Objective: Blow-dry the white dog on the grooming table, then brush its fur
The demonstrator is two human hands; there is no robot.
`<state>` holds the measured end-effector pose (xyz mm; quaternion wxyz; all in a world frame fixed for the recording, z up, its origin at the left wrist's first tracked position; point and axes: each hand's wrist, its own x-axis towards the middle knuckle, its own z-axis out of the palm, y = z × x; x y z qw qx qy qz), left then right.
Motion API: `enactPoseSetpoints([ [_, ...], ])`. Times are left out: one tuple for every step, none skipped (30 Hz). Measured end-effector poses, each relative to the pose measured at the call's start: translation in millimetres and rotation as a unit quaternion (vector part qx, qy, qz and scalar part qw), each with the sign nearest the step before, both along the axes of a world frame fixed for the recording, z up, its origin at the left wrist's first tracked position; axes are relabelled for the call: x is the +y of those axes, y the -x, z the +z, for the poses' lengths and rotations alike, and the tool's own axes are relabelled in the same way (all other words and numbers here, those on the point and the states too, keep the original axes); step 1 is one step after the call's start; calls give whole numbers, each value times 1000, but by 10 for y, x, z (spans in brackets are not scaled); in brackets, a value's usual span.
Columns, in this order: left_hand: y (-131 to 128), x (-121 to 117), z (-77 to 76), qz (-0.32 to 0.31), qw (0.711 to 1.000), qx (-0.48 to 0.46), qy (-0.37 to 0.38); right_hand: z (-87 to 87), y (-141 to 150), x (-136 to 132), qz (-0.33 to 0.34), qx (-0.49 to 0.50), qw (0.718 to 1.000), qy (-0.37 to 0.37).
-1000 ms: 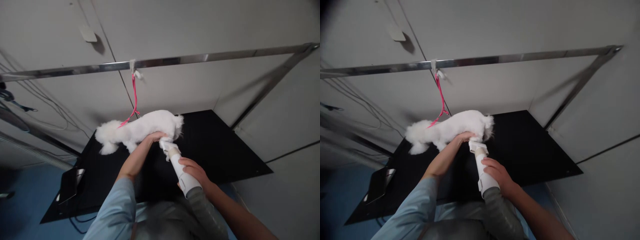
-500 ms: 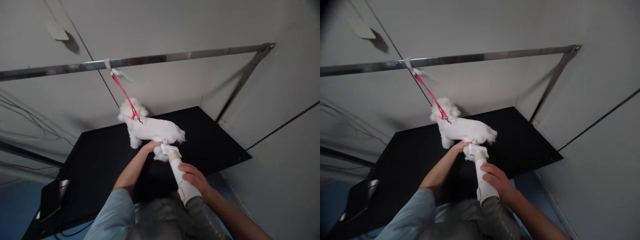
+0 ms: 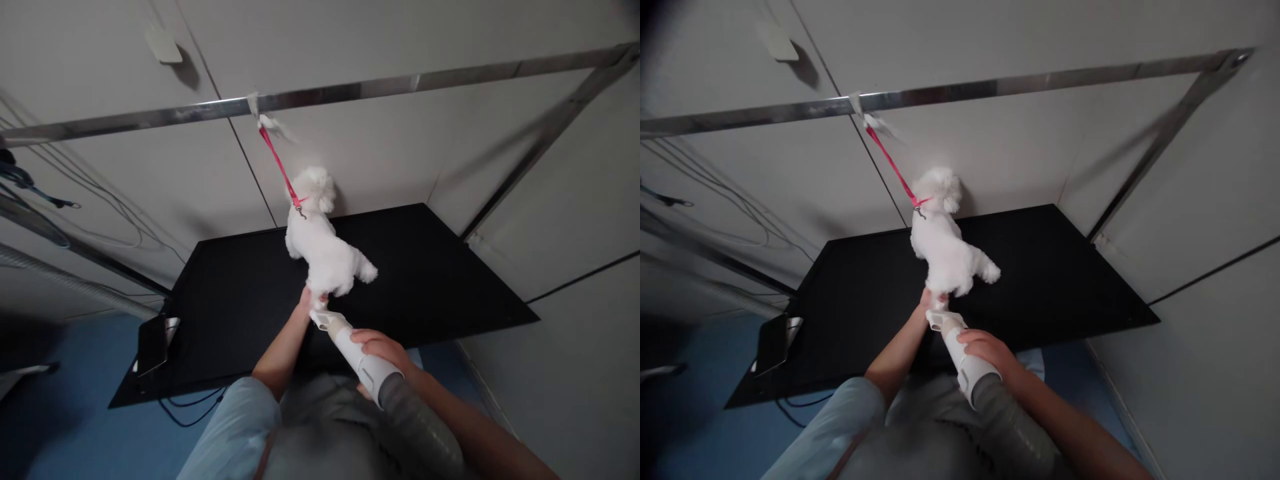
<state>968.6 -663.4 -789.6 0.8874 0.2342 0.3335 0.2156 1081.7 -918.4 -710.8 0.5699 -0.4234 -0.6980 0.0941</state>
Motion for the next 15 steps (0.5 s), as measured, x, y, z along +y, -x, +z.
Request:
enactPoseSetpoints([
  [24,-30,9,-2,1000,2,15,-35,16,-2,-14,15,1000,-2],
  [43,-66,19,-2,1000,2,26,-64,32,2,-30,30,999,-6],
  [56,-102,28,-3,999,0,35,-82,48,11,-39,45,998,-11],
  [63,-136,38,-3,999,-3,43,-90,61,22,-39,62,997,-15],
  [64,-164,47,0,999,-7,50,-85,70,34,-34,76,996,-19],
  [61,-184,56,6,998,-12,53,-71,75,44,-28,82,996,-26],
  [53,-194,66,15,998,-18,56,-48,76,50,-25,80,996,-32],
  [42,-197,77,21,998,-22,58,-21,72,50,-24,70,997,-36],
  [30,-194,88,24,998,-26,60,9,65,46,-21,58,997,-39],
  [18,-190,99,25,997,-29,61,39,57,37,-14,45,998,-36],
  [6,-187,109,23,997,-31,61,66,49,25,-3,32,999,-30],
  [-5,-190,116,22,997,-33,60,88,43,11,6,19,1000,-22],
  [-13,-200,119,22,998,-35,56,104,39,-4,11,5,1000,-13],
  [-18,-219,117,21,998,-34,48,114,36,-19,14,-9,1000,-7],
  [-19,-246,108,18,999,-30,39,119,35,-33,16,-20,1000,0],
])
